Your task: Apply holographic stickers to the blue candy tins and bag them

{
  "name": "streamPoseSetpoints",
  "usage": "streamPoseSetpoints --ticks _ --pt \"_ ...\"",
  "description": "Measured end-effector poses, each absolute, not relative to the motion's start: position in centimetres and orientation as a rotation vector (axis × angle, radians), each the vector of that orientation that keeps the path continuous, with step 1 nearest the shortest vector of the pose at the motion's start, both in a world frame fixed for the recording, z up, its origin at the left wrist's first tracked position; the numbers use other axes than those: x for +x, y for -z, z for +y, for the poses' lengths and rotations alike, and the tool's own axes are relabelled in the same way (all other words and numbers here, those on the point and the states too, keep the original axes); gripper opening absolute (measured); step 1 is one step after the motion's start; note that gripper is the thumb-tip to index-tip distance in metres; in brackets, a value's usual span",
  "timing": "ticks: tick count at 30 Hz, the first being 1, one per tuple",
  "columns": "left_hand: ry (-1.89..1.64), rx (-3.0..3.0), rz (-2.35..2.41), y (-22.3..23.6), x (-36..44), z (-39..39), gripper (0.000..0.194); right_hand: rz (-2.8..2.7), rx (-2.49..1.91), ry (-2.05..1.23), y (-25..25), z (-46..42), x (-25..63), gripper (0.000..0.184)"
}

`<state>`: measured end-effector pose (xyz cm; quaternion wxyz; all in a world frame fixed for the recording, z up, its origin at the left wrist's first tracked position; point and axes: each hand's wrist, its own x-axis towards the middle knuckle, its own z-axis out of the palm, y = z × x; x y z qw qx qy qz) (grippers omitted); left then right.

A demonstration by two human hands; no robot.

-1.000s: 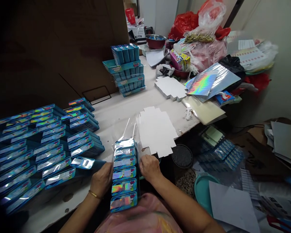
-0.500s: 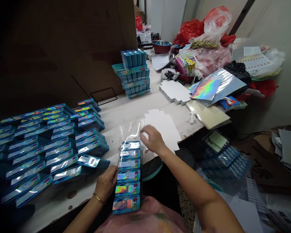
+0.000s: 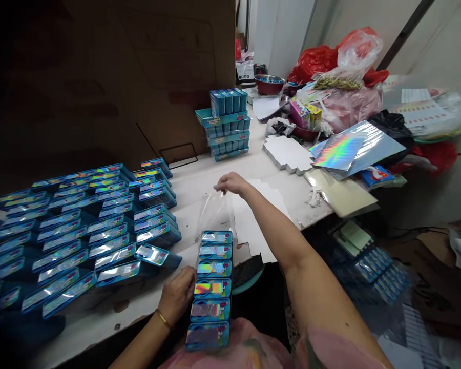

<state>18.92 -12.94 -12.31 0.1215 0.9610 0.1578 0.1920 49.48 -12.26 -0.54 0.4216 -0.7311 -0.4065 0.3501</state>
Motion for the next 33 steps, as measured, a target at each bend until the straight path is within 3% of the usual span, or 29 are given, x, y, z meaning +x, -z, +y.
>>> streamPoseSetpoints --ticks 3,7,9,12,15,20,27,33 --pt "-0.573 2.789 0.49 12.1 18.9 -12.7 0.031 -0.795 -1.616 -0.582 1.7 -14.1 49.1 0.025" --pt "-0.556 2.782 0.519 12.2 18.6 -12.3 0.03 -0.585 -1.709 -0.212 4.4 -20.4 46.6 0.029" --pt "-0.533 2.761 0.54 12.4 18.5 -12.3 0.03 -0.676 -1.845 -0.198 6.1 -24.8 43.9 0.031" --pt "-0.477 2.698 0.579 12.8 18.7 -12.3 0.03 -0.944 -2.004 -0.433 8.7 -30.0 38.2 0.049" --pt "-0.438 2.632 0.616 13.0 19.2 -12.5 0.028 -1.006 -2.15 -0.356 10.6 -31.4 33.1 0.056" --pt "-0.403 2.624 0.594 12.9 19.7 -12.6 0.033 -0.95 -2.448 -0.094 11.3 -29.2 31.0 0.016" --pt "-0.413 2.754 0.519 12.8 18.1 -13.2 0.035 -1.199 -2.509 0.225 11.3 -30.2 31.0 0.026" --pt "-0.38 2.825 0.393 13.0 15.9 -14.8 0.036 -1.322 -2.47 0.239 11.1 -32.3 29.1 0.026"
